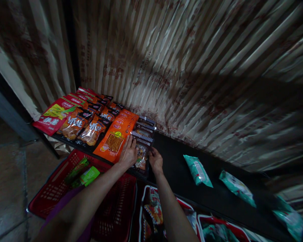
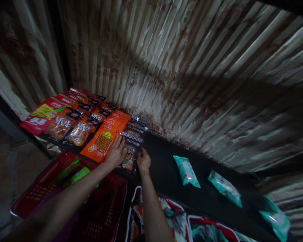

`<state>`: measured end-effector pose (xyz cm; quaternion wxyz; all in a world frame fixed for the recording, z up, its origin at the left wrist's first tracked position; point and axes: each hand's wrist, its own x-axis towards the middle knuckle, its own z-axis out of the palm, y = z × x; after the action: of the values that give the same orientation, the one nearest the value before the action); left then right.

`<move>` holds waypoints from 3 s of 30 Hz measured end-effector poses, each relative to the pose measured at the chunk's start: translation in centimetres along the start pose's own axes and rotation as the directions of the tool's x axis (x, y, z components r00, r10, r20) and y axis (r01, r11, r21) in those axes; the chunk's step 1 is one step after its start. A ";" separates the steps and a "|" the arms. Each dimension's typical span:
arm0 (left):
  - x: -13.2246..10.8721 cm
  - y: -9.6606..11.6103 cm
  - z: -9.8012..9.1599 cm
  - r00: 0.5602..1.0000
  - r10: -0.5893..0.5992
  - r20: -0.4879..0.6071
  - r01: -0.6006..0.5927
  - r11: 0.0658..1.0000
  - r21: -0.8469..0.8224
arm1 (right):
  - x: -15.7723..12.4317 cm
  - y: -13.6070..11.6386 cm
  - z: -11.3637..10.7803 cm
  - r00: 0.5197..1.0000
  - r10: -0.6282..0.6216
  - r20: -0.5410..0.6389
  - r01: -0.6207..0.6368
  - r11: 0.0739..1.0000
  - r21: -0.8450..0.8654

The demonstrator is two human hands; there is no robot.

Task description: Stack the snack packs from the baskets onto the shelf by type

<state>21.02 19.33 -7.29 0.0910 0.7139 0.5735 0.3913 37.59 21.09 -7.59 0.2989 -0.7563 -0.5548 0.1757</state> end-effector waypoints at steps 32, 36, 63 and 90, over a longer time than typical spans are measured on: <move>-1.2 0.6 -0.1 0.984 0.161 0.081 -0.171 0.975 0.139 | 2.2 -7.6 -0.1 0.901 -0.290 0.322 0.410 0.810 -0.419; -1.2 0.6 0.0 0.983 0.166 0.076 -0.176 0.972 0.155 | 2.2 -7.2 0.1 0.904 -0.269 0.332 0.397 0.815 -0.421; -1.3 0.5 0.4 0.984 0.161 0.079 -0.172 0.971 0.166 | 4.8 -7.6 1.3 0.905 -0.333 0.264 0.423 0.775 -0.469; -10.1 3.3 -3.1 0.914 0.404 0.041 -0.396 0.909 -0.131 | -15.8 -5.2 -3.4 0.895 -0.413 -0.171 0.430 0.900 0.075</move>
<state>21.02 8.25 -7.91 0.0709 0.8222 0.3870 0.4113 30.72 6.41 -2.70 0.4123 -0.6113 -0.6708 0.0796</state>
